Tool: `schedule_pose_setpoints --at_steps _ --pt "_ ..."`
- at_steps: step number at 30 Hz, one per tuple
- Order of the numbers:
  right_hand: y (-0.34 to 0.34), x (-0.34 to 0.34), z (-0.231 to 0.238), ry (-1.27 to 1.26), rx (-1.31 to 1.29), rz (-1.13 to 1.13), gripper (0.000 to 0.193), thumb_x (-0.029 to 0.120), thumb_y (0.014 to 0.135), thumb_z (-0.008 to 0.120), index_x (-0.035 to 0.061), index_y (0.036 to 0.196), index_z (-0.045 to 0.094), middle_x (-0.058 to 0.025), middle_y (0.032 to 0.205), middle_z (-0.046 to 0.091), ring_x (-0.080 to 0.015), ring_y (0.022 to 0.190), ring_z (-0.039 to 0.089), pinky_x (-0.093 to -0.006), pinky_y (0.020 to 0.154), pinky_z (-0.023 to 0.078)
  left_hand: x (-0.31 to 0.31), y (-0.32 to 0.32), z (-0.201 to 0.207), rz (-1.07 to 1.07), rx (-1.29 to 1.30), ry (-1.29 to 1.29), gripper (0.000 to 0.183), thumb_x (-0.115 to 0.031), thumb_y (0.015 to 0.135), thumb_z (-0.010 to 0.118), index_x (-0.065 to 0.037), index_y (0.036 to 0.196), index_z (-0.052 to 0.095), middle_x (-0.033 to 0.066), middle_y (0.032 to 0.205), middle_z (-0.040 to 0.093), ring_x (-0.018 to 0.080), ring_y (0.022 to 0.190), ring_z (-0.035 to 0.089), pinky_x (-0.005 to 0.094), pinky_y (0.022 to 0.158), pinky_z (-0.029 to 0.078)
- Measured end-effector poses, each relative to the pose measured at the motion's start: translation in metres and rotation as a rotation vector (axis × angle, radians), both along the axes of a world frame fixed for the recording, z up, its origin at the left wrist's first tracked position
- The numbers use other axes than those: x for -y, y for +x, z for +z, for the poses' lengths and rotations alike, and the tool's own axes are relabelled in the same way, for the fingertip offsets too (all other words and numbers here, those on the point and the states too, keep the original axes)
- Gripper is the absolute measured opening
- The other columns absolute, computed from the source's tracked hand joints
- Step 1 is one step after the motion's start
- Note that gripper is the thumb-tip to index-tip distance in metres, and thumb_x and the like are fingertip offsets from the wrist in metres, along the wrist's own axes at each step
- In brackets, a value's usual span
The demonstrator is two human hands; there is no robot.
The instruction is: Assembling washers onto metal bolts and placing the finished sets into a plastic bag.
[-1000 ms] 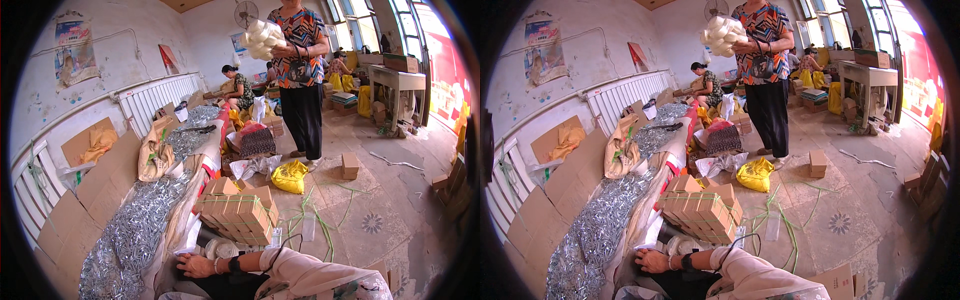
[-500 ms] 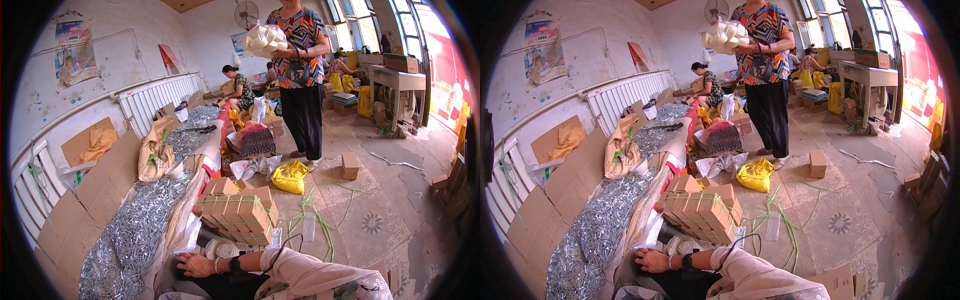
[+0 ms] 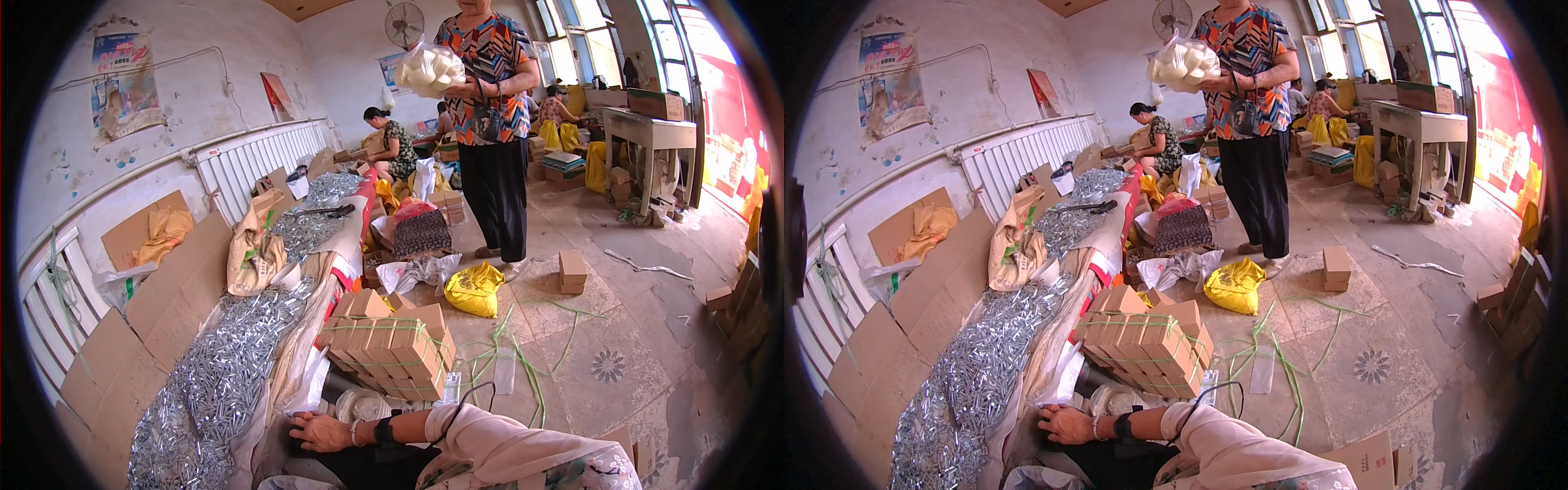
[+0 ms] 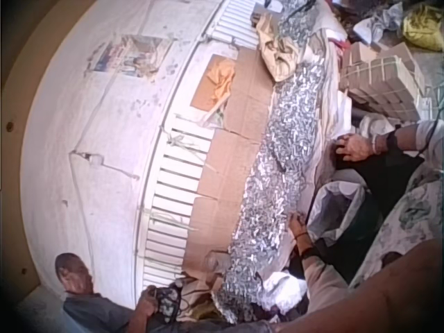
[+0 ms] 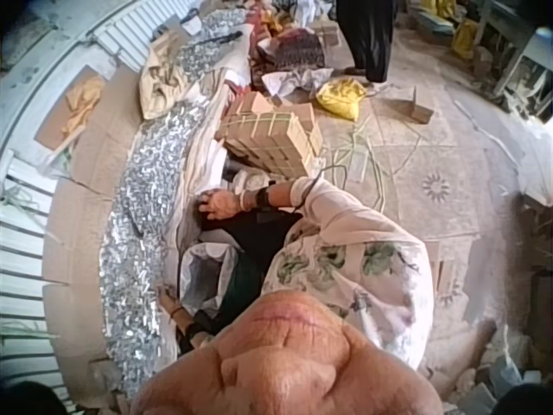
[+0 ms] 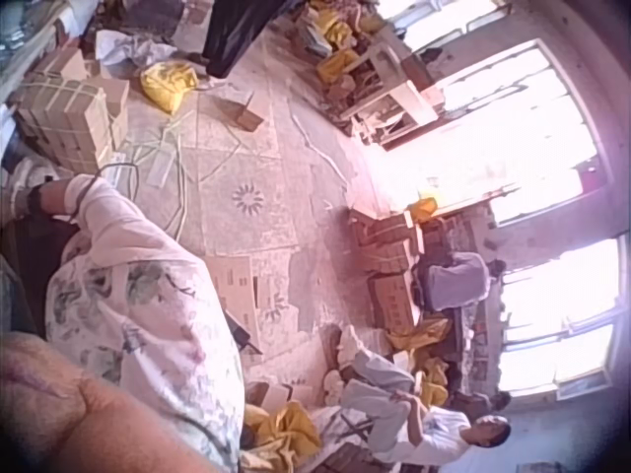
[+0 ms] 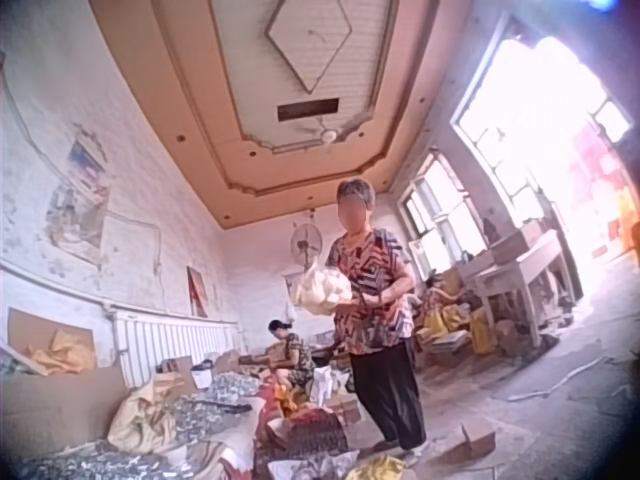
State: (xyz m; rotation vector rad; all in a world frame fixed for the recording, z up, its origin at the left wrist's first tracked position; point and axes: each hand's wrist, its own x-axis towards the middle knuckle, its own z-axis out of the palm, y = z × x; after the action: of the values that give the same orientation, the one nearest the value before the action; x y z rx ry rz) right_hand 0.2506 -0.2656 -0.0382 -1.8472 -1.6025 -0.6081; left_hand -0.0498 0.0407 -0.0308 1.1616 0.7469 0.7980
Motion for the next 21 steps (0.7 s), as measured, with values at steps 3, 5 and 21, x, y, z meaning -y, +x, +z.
schedule_pose_setpoints --at_steps 3,5,21 --pt "-0.001 0.001 0.001 -0.002 -0.002 0.001 0.03 0.024 0.078 0.057 0.0055 0.099 0.048 -0.0164 0.102 0.043 -0.0337 0.102 0.045 -0.0433 0.084 0.042 0.006 0.0 0.006 0.071 -0.028 -0.023 0.006 -0.011 0.087 0.058 -0.009 0.081 0.057 0.0018 0.067 0.053 0.0131 0.054 0.05 0.0248 0.048 0.044" --pt "-0.003 -0.003 0.003 -0.007 -0.001 0.008 0.03 0.024 0.079 0.057 0.0056 0.1 0.048 -0.0165 0.102 0.043 -0.0339 0.102 0.045 -0.0436 0.084 0.042 -0.009 -0.01 -0.003 0.021 -0.058 -0.007 0.005 -0.01 0.086 0.058 -0.009 0.082 0.057 0.0015 0.066 0.052 0.0131 0.054 0.05 0.025 0.049 0.045" --pt "0.0 0.0 0.0 -0.022 -0.023 0.003 0.032 0.025 0.08 0.057 0.0062 0.104 0.049 -0.0161 0.106 0.044 -0.0333 0.102 0.045 -0.0426 0.086 0.041 0.017 0.002 0.016 0.038 -0.041 0.024 0.009 -0.004 0.08 0.056 -0.009 0.073 0.054 0.0016 0.063 0.049 0.013 0.055 0.049 0.0232 0.049 0.042"
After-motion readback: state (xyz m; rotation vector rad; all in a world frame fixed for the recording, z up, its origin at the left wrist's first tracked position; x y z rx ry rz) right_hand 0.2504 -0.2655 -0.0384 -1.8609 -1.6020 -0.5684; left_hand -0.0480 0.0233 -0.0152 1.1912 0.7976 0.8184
